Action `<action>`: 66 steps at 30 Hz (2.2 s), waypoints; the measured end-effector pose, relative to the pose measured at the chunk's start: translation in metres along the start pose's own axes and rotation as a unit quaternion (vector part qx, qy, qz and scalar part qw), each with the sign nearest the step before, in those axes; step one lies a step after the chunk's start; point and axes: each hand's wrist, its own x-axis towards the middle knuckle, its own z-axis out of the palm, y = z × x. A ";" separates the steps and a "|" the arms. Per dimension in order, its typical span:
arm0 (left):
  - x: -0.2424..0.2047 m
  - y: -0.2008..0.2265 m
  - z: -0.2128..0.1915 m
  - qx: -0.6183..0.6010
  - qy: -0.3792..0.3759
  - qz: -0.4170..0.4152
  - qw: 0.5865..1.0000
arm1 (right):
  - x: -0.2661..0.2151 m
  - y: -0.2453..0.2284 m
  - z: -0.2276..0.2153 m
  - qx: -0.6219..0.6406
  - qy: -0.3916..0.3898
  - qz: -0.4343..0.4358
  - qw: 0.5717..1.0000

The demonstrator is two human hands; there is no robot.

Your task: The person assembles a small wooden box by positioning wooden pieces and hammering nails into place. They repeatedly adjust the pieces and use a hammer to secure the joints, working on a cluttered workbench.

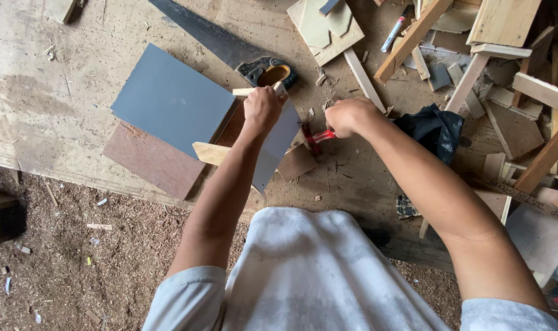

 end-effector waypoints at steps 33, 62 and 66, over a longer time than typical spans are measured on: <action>-0.009 0.025 -0.009 -0.022 0.034 -0.004 0.999 | 0.023 0.035 0.258 0.445 0.155 -0.082 0.878; 0.004 0.019 -0.016 -0.162 0.025 -0.019 0.986 | -0.014 0.066 0.138 0.620 0.499 -0.203 0.571; -0.006 0.005 -0.030 -0.166 0.078 -0.054 0.981 | 0.027 0.037 0.084 0.734 0.398 -0.273 0.478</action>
